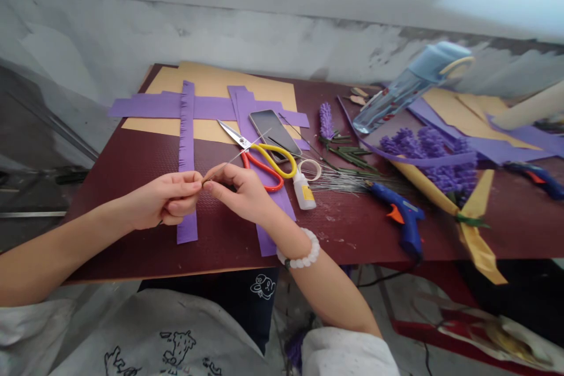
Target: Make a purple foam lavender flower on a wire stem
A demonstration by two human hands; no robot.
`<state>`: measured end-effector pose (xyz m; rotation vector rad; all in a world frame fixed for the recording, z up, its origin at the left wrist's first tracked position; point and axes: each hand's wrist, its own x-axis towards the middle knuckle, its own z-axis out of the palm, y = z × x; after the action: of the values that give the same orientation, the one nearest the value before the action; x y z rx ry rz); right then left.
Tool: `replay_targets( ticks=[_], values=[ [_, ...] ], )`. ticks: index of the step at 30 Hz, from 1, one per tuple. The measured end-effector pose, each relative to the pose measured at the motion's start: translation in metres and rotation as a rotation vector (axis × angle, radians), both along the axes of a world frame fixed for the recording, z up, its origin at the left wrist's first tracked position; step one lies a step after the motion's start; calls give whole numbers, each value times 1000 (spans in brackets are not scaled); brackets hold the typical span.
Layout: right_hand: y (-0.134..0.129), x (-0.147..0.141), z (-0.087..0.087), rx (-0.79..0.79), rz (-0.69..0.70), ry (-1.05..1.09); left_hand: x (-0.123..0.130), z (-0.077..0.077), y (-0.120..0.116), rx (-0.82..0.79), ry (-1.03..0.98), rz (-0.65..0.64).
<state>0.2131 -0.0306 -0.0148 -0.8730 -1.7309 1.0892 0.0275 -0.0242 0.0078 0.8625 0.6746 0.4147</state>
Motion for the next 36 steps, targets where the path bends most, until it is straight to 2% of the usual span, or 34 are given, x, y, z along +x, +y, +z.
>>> replay_targets(
  ticks=[7,13,26,36],
  values=[
    [0,0,-1,-10,22,32,-1,-6,3,16,-62,-10],
    [0,-1,1,-90,31,65,0,-3,1,4,-29,-9],
    [1,-1,0,-63,35,92,1,2,-1,11,5,14],
    [1,-4,-2,-209,66,138,3,-5,-1,173,56,56]
  ],
)
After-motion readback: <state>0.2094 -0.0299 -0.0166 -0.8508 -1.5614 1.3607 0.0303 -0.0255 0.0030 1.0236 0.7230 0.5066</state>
